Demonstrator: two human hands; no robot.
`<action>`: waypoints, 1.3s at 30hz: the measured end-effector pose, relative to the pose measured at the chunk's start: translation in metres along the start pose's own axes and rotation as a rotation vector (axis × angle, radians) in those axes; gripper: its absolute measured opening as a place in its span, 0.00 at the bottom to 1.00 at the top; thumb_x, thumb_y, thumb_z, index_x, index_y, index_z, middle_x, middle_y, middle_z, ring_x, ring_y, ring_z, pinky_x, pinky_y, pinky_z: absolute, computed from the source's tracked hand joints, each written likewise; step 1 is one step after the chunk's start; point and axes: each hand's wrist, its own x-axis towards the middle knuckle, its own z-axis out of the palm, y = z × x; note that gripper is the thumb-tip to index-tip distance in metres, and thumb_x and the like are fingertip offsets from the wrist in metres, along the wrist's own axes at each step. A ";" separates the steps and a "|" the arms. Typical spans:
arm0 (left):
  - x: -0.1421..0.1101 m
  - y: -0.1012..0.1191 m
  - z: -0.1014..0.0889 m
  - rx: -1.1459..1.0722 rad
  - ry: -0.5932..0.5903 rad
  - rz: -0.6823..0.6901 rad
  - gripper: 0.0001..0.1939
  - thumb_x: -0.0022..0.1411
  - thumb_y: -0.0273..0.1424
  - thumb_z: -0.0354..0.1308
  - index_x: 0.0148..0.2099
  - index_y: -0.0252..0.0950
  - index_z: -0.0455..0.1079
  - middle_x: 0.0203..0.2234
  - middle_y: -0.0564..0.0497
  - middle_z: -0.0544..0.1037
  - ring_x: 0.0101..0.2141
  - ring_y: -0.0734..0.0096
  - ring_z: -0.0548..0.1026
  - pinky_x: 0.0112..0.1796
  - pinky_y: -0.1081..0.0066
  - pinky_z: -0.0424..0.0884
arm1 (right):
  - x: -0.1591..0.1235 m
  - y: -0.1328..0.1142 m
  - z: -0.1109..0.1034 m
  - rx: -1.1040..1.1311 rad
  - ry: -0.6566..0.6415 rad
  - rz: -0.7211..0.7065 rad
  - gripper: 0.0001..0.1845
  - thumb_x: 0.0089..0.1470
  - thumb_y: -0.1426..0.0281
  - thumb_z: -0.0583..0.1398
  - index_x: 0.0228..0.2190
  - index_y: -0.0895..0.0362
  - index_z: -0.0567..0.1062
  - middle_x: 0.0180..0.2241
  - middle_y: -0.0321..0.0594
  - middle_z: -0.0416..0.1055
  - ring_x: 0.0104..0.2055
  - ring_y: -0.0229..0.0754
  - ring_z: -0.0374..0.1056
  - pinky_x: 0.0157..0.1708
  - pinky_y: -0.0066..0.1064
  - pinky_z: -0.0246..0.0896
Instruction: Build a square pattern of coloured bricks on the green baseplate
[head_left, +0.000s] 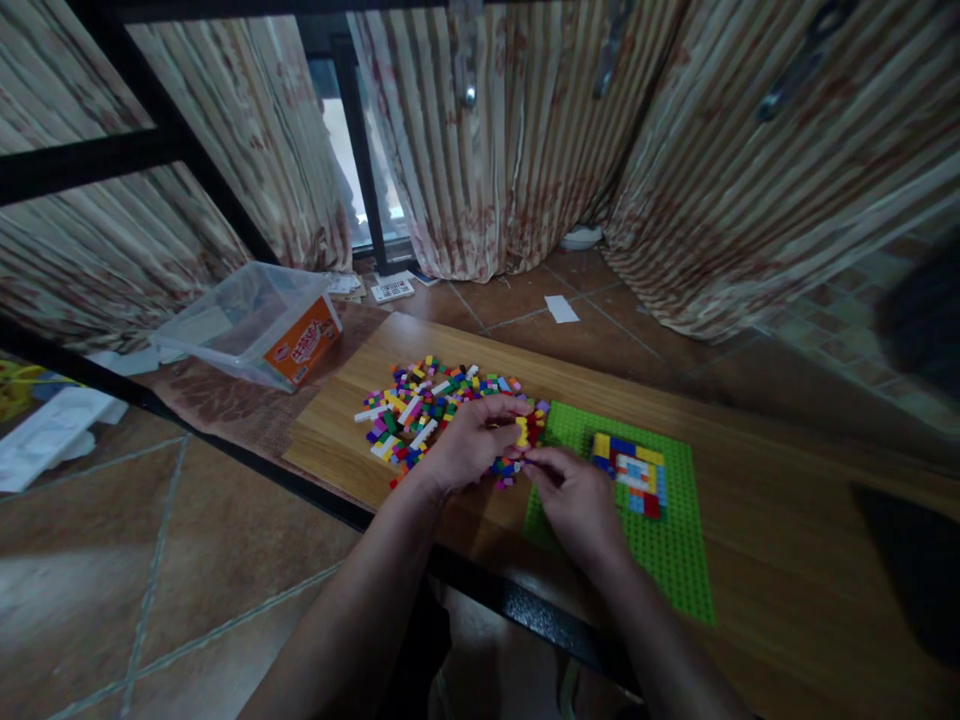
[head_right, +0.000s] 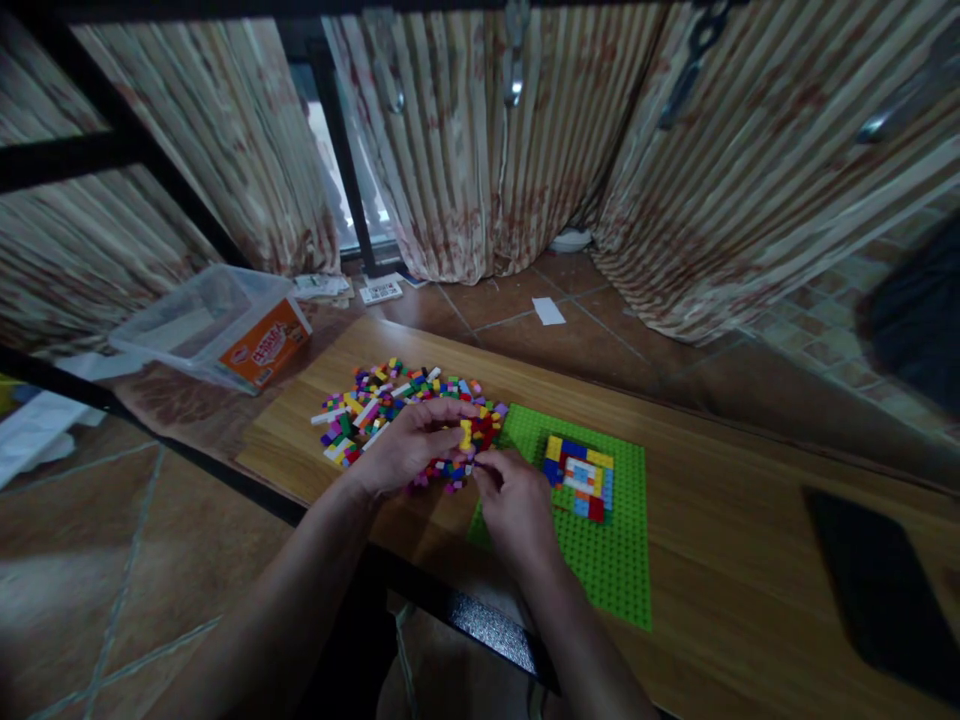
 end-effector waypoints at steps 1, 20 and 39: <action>0.000 0.000 0.001 0.016 0.007 0.001 0.11 0.53 0.22 0.59 0.41 0.31 0.74 0.28 0.53 0.75 0.25 0.78 0.72 0.32 0.74 0.71 | -0.001 0.000 0.001 -0.072 -0.006 -0.050 0.09 0.53 0.67 0.59 0.34 0.53 0.80 0.36 0.43 0.78 0.38 0.45 0.74 0.43 0.39 0.66; 0.015 -0.033 0.054 0.649 0.234 0.420 0.02 0.59 0.26 0.60 0.37 0.36 0.71 0.30 0.53 0.78 0.32 0.72 0.75 0.37 0.72 0.70 | -0.006 -0.001 -0.064 -0.155 0.342 -0.063 0.14 0.56 0.60 0.58 0.34 0.54 0.80 0.34 0.40 0.80 0.34 0.43 0.75 0.36 0.34 0.69; 0.020 -0.050 0.087 1.058 0.025 0.522 0.05 0.61 0.27 0.58 0.41 0.38 0.69 0.37 0.51 0.77 0.38 0.67 0.76 0.41 0.69 0.72 | -0.006 0.018 -0.115 -0.110 0.561 0.042 0.12 0.52 0.60 0.61 0.33 0.55 0.80 0.31 0.39 0.79 0.31 0.42 0.74 0.35 0.36 0.70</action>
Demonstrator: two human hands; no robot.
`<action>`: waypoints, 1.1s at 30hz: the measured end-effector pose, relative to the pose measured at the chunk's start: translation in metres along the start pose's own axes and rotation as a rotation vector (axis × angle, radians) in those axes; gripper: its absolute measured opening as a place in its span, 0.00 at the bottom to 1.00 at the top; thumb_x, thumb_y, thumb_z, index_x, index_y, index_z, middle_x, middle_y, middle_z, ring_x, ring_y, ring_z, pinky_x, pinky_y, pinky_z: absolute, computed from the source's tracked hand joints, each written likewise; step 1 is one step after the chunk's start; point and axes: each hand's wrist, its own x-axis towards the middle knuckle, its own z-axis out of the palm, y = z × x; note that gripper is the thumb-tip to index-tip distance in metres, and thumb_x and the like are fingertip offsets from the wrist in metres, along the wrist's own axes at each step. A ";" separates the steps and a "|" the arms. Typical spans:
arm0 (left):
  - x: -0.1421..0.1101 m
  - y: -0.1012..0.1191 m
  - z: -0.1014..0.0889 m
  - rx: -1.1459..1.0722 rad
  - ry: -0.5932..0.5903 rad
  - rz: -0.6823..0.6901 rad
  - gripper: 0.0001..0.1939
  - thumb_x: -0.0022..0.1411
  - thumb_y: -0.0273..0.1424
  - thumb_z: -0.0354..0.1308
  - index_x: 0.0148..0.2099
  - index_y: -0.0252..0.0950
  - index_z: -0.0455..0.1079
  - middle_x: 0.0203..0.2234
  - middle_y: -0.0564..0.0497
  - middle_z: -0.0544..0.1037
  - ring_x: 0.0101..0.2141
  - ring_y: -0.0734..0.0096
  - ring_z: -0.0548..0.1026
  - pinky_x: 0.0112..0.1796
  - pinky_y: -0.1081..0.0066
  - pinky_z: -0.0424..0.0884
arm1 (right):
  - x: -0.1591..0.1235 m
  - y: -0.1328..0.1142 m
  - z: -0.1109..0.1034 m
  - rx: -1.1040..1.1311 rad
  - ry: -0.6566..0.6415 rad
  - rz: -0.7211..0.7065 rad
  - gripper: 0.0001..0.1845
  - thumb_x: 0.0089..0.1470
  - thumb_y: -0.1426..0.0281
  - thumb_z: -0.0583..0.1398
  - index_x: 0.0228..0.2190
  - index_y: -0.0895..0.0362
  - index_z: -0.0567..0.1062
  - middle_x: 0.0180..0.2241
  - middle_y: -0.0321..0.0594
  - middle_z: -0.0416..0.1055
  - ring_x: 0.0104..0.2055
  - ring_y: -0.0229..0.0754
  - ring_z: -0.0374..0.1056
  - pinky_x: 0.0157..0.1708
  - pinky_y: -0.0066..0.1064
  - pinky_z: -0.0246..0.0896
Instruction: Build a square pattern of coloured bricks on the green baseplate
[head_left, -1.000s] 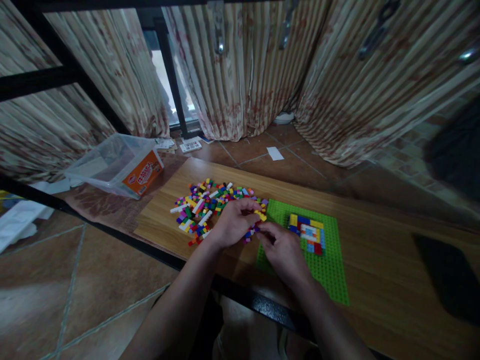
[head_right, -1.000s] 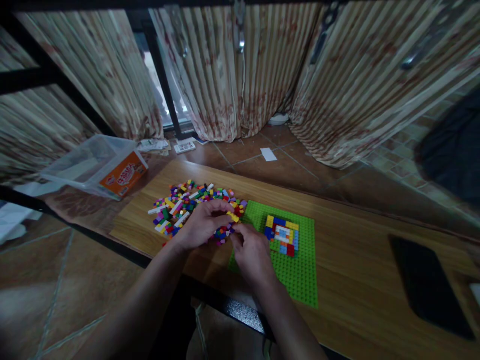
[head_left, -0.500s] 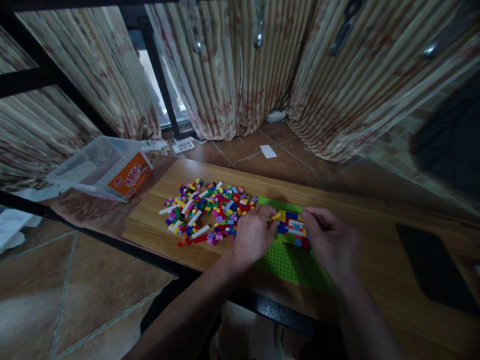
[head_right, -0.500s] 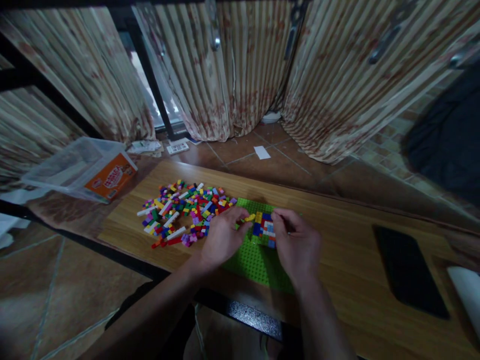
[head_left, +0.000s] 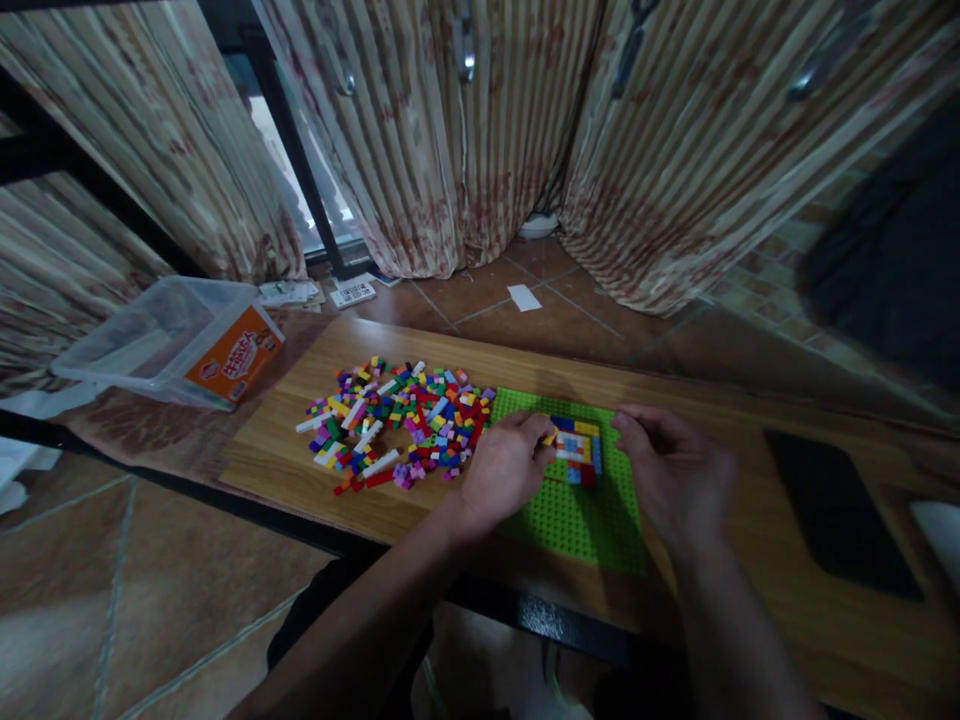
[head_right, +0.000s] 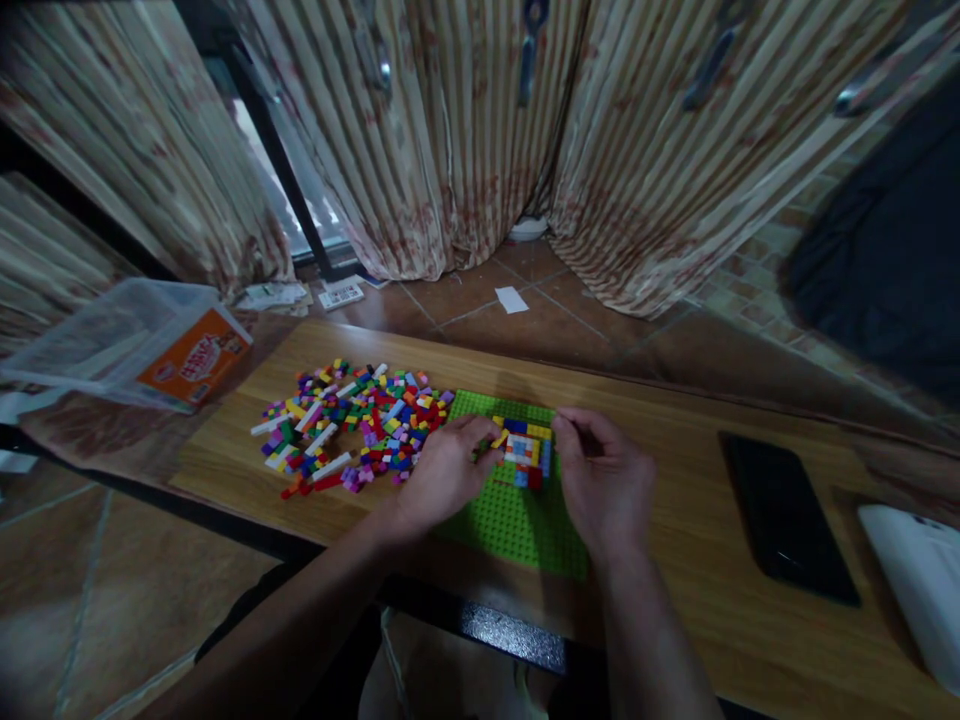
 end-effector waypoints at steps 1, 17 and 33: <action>0.000 -0.001 -0.001 -0.013 -0.010 0.019 0.04 0.61 0.27 0.59 0.40 0.38 0.70 0.37 0.51 0.77 0.37 0.67 0.76 0.41 0.69 0.72 | 0.000 0.000 0.000 0.002 0.001 0.005 0.12 0.52 0.60 0.61 0.33 0.55 0.80 0.31 0.39 0.79 0.31 0.42 0.74 0.35 0.36 0.70; -0.001 -0.005 -0.001 -0.146 -0.014 0.031 0.05 0.61 0.26 0.57 0.40 0.37 0.72 0.36 0.51 0.78 0.36 0.70 0.76 0.40 0.70 0.72 | 0.002 0.012 0.000 -0.155 -0.241 0.007 0.16 0.54 0.57 0.59 0.37 0.54 0.80 0.34 0.41 0.79 0.34 0.45 0.74 0.38 0.38 0.68; 0.000 0.001 0.001 -0.219 -0.055 -0.122 0.26 0.59 0.25 0.59 0.59 0.38 0.59 0.41 0.50 0.79 0.37 0.69 0.78 0.41 0.70 0.75 | -0.005 0.024 0.019 -0.288 -0.431 -0.347 0.17 0.60 0.66 0.53 0.41 0.51 0.81 0.47 0.47 0.71 0.51 0.51 0.67 0.51 0.49 0.65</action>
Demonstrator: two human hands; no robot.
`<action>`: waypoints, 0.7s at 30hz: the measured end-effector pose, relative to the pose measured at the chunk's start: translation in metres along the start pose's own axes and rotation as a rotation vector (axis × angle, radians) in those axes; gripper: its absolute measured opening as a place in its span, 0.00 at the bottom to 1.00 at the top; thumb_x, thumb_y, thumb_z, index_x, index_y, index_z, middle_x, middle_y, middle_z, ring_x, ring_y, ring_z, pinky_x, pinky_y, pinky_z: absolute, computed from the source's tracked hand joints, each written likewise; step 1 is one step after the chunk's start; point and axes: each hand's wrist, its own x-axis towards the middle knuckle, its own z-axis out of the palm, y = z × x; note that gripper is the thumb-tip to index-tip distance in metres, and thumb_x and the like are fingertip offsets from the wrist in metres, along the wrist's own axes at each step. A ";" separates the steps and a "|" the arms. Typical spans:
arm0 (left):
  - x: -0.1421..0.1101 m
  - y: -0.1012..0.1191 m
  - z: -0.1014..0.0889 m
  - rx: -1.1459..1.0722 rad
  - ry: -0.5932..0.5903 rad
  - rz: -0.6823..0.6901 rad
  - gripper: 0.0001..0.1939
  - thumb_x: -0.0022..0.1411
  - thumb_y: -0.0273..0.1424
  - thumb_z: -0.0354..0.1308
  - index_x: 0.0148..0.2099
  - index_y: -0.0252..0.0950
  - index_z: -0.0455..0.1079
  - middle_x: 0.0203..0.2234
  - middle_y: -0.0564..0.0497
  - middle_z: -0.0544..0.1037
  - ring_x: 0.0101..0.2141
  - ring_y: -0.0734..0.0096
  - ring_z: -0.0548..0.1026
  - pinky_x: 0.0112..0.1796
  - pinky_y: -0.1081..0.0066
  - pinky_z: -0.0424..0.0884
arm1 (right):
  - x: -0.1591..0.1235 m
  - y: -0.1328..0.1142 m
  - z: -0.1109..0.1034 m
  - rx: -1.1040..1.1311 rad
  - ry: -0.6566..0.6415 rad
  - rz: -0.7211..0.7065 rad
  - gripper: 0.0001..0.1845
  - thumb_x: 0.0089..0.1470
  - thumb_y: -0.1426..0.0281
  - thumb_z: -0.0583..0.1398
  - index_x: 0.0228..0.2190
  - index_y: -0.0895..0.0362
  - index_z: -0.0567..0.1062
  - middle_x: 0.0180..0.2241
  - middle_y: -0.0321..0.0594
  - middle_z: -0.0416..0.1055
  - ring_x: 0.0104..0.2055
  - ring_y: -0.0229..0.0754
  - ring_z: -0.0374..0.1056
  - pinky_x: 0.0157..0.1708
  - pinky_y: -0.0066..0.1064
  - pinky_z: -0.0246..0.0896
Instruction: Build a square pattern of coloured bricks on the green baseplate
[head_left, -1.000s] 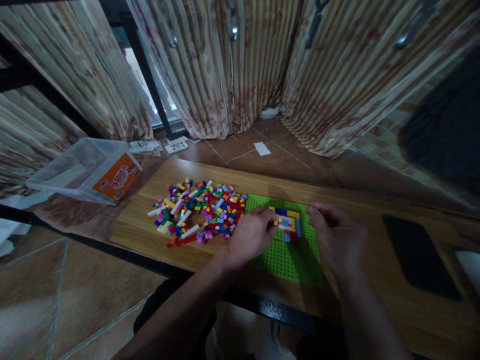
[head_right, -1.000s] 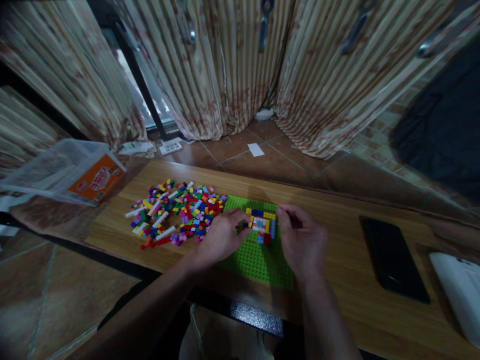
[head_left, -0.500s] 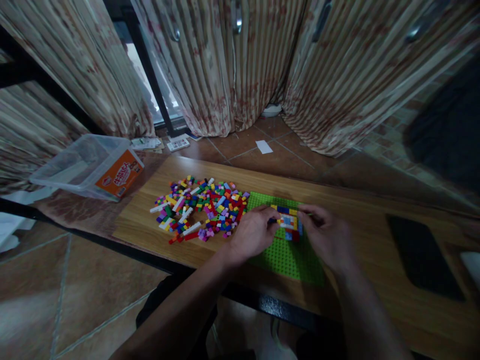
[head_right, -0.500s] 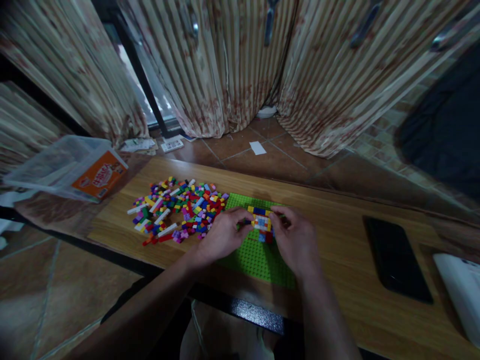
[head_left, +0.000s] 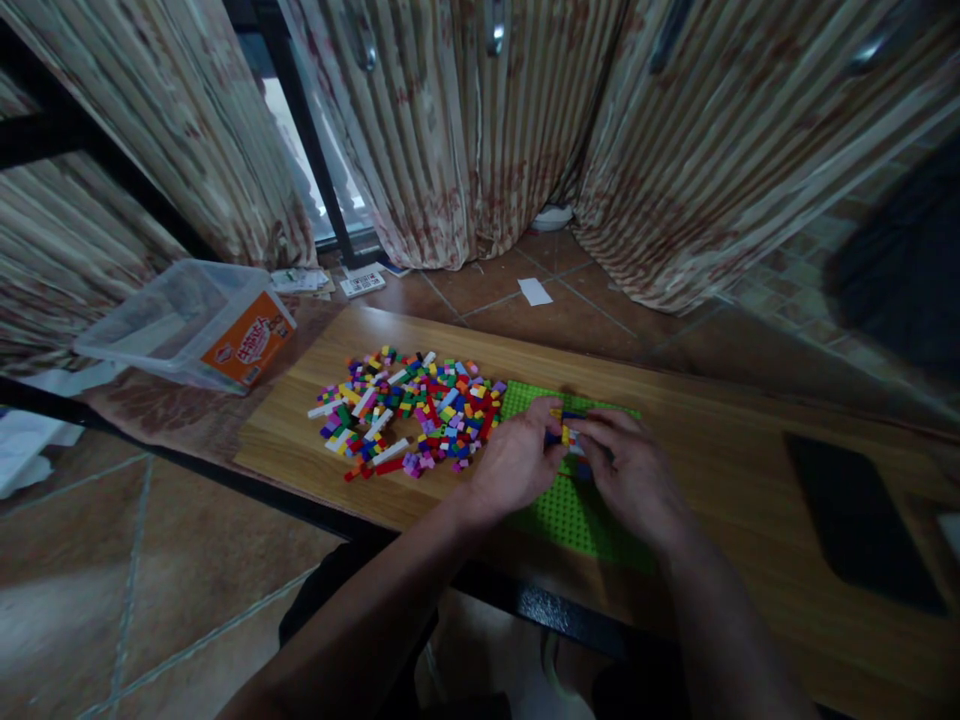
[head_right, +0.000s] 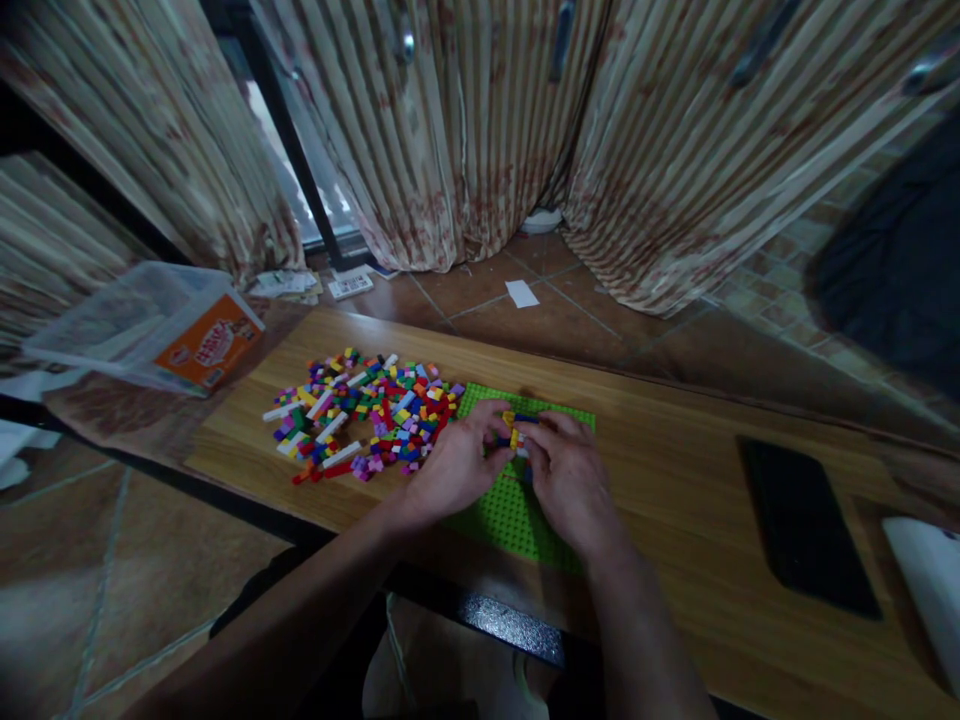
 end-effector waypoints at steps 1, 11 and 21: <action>0.000 0.001 0.000 -0.002 0.002 -0.004 0.27 0.59 0.25 0.59 0.59 0.38 0.58 0.41 0.50 0.79 0.37 0.69 0.78 0.41 0.70 0.75 | 0.000 0.000 0.000 -0.010 -0.001 -0.008 0.17 0.60 0.67 0.52 0.41 0.51 0.81 0.47 0.47 0.71 0.50 0.51 0.67 0.51 0.49 0.65; 0.000 0.003 0.001 0.037 0.000 0.020 0.26 0.58 0.22 0.54 0.59 0.35 0.59 0.38 0.49 0.79 0.36 0.68 0.78 0.41 0.69 0.75 | 0.005 -0.008 0.002 -0.057 -0.033 0.020 0.20 0.59 0.70 0.49 0.39 0.56 0.81 0.43 0.49 0.72 0.46 0.51 0.67 0.49 0.48 0.65; 0.004 -0.007 -0.002 -0.027 -0.026 0.058 0.28 0.58 0.26 0.58 0.60 0.37 0.60 0.39 0.51 0.80 0.36 0.70 0.78 0.41 0.70 0.75 | 0.001 -0.001 0.000 0.056 0.078 0.123 0.18 0.59 0.65 0.51 0.42 0.53 0.78 0.44 0.45 0.74 0.47 0.48 0.70 0.49 0.44 0.64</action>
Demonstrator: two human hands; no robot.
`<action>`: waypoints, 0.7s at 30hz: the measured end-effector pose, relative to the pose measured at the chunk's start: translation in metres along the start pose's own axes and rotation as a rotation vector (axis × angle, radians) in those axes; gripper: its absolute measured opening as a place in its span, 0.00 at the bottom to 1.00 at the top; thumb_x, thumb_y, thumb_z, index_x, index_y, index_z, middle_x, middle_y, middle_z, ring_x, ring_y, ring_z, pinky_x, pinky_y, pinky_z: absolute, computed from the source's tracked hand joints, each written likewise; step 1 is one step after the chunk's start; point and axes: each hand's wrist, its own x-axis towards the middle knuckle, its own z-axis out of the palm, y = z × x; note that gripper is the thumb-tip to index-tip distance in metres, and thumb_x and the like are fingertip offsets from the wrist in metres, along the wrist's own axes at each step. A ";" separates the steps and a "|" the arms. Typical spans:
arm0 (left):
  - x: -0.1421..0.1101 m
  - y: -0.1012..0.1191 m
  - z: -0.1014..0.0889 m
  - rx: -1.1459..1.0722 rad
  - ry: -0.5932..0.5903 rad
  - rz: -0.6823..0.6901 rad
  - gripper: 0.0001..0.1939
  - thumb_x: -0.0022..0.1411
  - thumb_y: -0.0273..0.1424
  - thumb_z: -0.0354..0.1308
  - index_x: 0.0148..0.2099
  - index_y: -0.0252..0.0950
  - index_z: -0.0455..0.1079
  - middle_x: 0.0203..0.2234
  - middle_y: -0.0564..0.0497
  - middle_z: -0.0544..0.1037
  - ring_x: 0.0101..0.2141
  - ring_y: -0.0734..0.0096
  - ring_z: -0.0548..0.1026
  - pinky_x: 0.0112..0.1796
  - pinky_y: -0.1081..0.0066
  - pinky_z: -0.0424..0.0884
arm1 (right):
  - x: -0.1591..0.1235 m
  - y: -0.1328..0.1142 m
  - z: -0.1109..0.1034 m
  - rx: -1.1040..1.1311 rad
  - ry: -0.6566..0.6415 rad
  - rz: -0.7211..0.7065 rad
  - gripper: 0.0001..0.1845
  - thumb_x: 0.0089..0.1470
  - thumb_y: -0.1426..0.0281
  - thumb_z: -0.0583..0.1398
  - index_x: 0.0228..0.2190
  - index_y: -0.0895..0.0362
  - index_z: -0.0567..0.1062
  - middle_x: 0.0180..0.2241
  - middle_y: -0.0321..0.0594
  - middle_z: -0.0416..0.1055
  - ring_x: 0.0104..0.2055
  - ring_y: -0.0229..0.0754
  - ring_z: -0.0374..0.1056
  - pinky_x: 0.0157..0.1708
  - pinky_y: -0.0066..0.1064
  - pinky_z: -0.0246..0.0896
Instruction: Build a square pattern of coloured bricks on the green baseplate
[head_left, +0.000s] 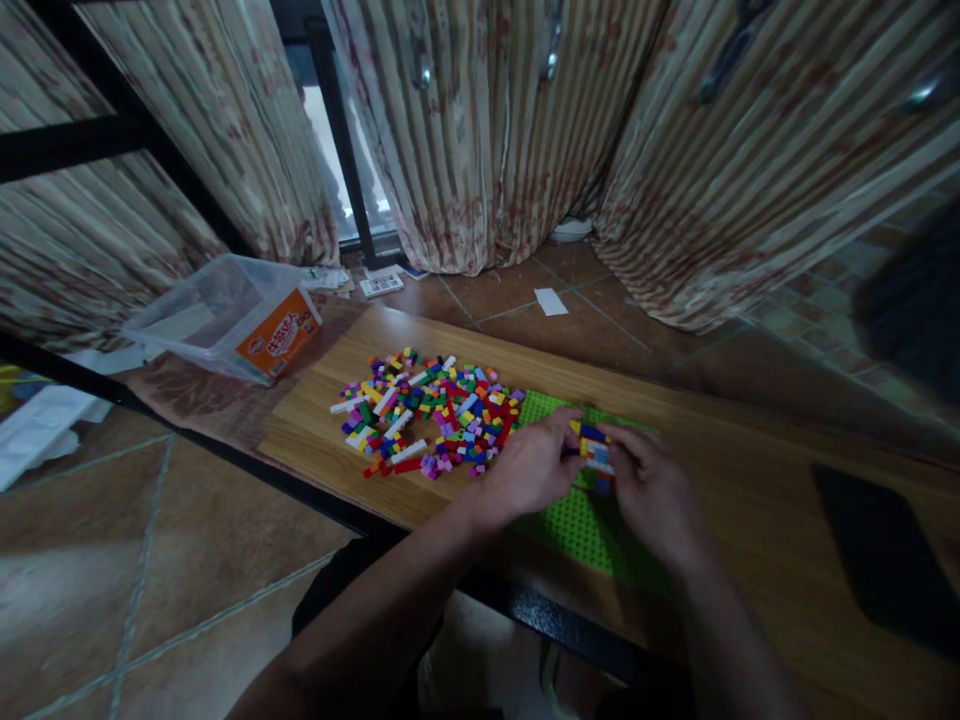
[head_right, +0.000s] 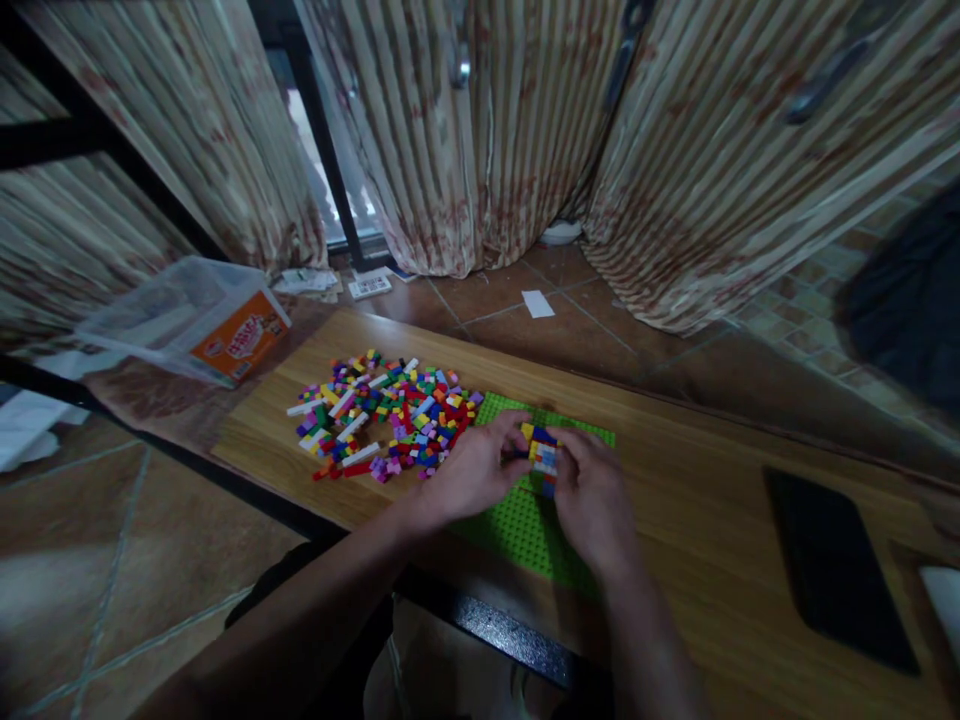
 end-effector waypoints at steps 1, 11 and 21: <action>0.001 -0.001 -0.003 -0.006 0.007 -0.001 0.27 0.58 0.26 0.57 0.60 0.37 0.61 0.39 0.51 0.80 0.36 0.70 0.78 0.41 0.71 0.75 | 0.000 0.001 -0.003 0.001 0.014 0.033 0.18 0.59 0.65 0.51 0.44 0.52 0.78 0.45 0.44 0.75 0.46 0.47 0.70 0.49 0.43 0.65; 0.008 -0.015 -0.052 0.037 0.281 -0.125 0.15 0.61 0.24 0.54 0.50 0.34 0.70 0.40 0.47 0.81 0.39 0.68 0.79 0.42 0.70 0.75 | 0.006 0.009 -0.021 -0.014 0.114 0.162 0.18 0.56 0.60 0.54 0.41 0.54 0.79 0.43 0.44 0.77 0.41 0.47 0.74 0.43 0.41 0.67; 0.006 -0.019 -0.063 0.069 0.284 -0.136 0.10 0.62 0.25 0.54 0.45 0.35 0.73 0.40 0.48 0.81 0.40 0.67 0.79 0.44 0.68 0.74 | 0.004 0.004 -0.011 -0.049 -0.208 -0.086 0.17 0.54 0.56 0.60 0.41 0.51 0.77 0.43 0.42 0.74 0.46 0.51 0.70 0.48 0.47 0.64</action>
